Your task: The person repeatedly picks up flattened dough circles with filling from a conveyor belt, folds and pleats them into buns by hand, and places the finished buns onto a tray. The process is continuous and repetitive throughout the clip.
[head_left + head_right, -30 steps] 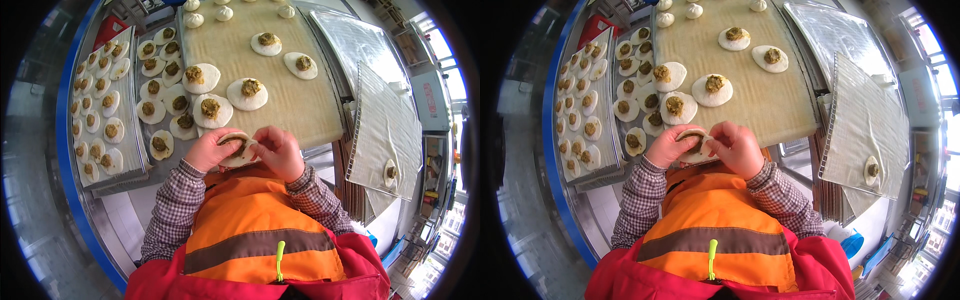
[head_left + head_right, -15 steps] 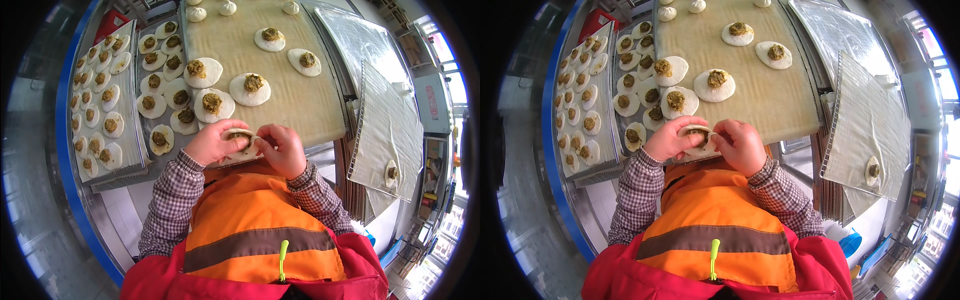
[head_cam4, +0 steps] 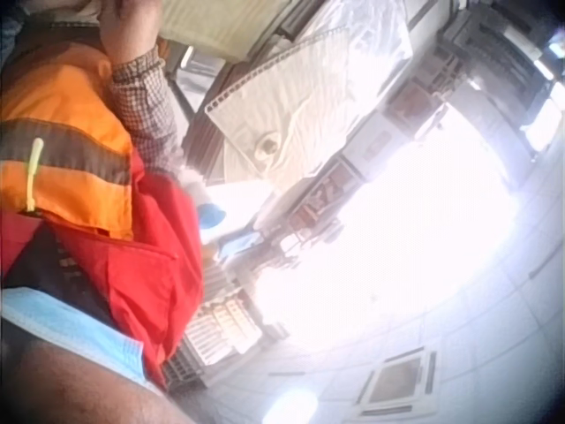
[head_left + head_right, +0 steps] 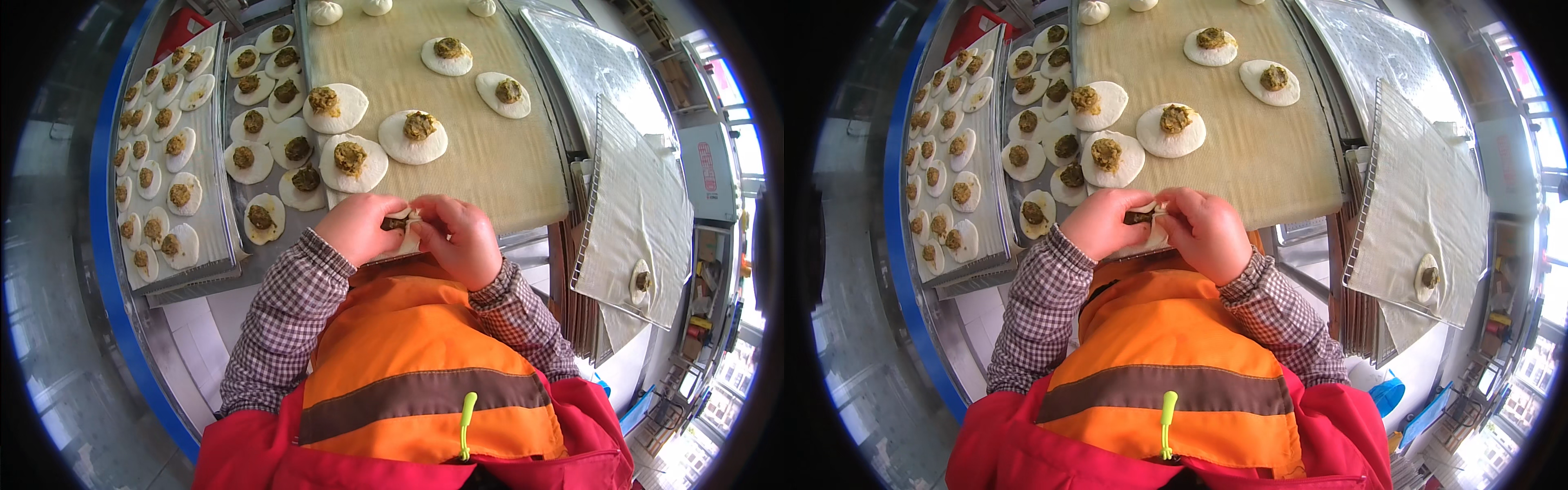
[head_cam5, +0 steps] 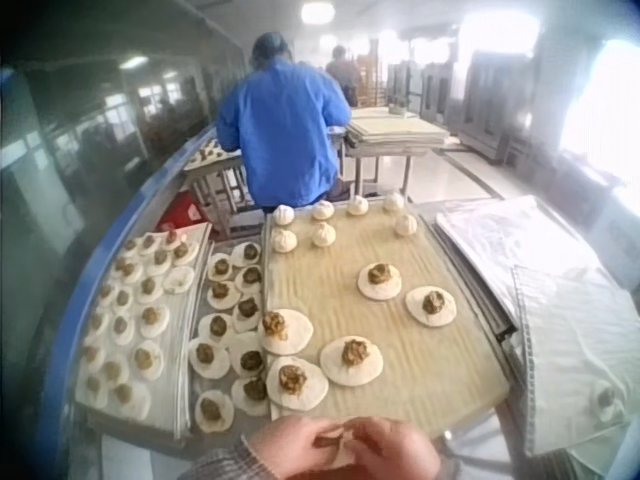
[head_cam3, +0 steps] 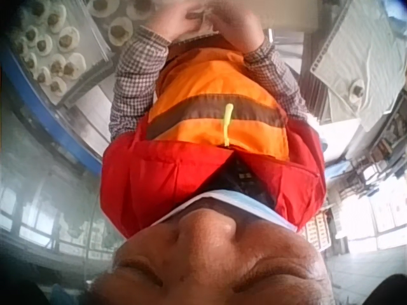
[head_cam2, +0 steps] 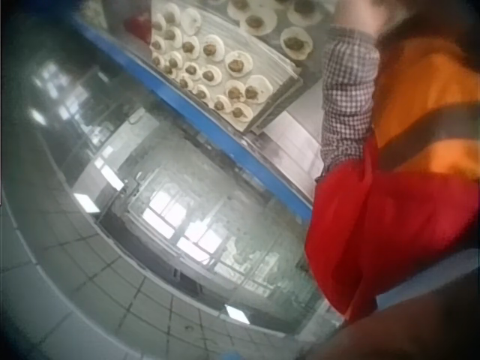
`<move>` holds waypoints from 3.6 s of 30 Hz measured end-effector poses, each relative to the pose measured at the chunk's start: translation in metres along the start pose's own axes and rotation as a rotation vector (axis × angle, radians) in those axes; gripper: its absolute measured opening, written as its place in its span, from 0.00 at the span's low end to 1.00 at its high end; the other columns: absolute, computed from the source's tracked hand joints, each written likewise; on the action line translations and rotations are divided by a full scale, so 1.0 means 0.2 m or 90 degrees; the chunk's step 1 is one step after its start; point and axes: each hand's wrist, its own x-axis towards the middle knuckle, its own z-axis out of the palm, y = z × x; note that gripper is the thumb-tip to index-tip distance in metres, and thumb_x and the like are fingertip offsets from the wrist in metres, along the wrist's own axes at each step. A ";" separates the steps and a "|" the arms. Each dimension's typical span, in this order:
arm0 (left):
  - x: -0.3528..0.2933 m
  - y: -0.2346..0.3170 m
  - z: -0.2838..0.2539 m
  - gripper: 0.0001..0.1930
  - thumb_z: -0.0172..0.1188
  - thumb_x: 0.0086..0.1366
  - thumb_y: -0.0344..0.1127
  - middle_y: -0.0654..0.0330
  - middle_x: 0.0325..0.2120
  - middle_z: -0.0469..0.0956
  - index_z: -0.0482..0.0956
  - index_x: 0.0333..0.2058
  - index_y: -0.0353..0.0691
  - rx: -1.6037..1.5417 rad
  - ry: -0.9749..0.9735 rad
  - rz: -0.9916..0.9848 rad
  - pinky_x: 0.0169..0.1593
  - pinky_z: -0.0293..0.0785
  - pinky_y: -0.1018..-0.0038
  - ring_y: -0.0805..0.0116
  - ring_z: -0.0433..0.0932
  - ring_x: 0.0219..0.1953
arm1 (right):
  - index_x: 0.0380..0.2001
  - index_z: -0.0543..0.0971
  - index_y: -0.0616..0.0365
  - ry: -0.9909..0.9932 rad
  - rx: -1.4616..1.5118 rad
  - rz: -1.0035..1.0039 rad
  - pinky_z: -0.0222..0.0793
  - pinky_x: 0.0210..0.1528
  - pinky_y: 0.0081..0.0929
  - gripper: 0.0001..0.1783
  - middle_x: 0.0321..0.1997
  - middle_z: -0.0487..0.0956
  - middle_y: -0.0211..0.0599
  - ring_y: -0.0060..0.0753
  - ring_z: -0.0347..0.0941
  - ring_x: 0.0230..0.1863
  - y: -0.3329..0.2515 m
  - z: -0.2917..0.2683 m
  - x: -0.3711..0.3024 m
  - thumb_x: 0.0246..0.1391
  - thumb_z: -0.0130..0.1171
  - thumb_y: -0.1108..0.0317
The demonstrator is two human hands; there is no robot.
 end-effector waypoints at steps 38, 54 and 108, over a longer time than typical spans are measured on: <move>-0.06 0.03 0.03 0.17 0.45 0.67 0.29 0.59 0.40 0.76 0.66 0.54 0.37 -0.411 -0.114 -0.190 0.39 0.77 0.79 0.75 0.76 0.39 | 0.33 0.74 0.65 0.034 -0.035 -0.112 0.73 0.26 0.25 0.08 0.26 0.78 0.40 0.29 0.78 0.24 -0.05 0.02 0.01 0.50 0.61 0.76; -0.02 0.00 0.14 0.13 0.48 0.68 0.31 0.64 0.35 0.76 0.72 0.49 0.37 -0.444 0.046 -0.070 0.30 0.77 0.82 0.79 0.77 0.32 | 0.32 0.76 0.62 0.111 -0.159 -0.184 0.71 0.25 0.36 0.07 0.25 0.77 0.44 0.48 0.75 0.24 -0.05 0.03 0.00 0.46 0.60 0.77; -0.07 0.03 0.15 0.33 0.41 0.66 0.65 0.61 0.33 0.76 0.74 0.40 0.35 -0.492 0.113 0.194 0.37 0.72 0.80 0.75 0.74 0.35 | 0.31 0.77 0.62 0.058 0.092 -0.043 0.70 0.24 0.24 0.08 0.24 0.78 0.35 0.28 0.75 0.22 -0.10 -0.02 -0.04 0.44 0.63 0.75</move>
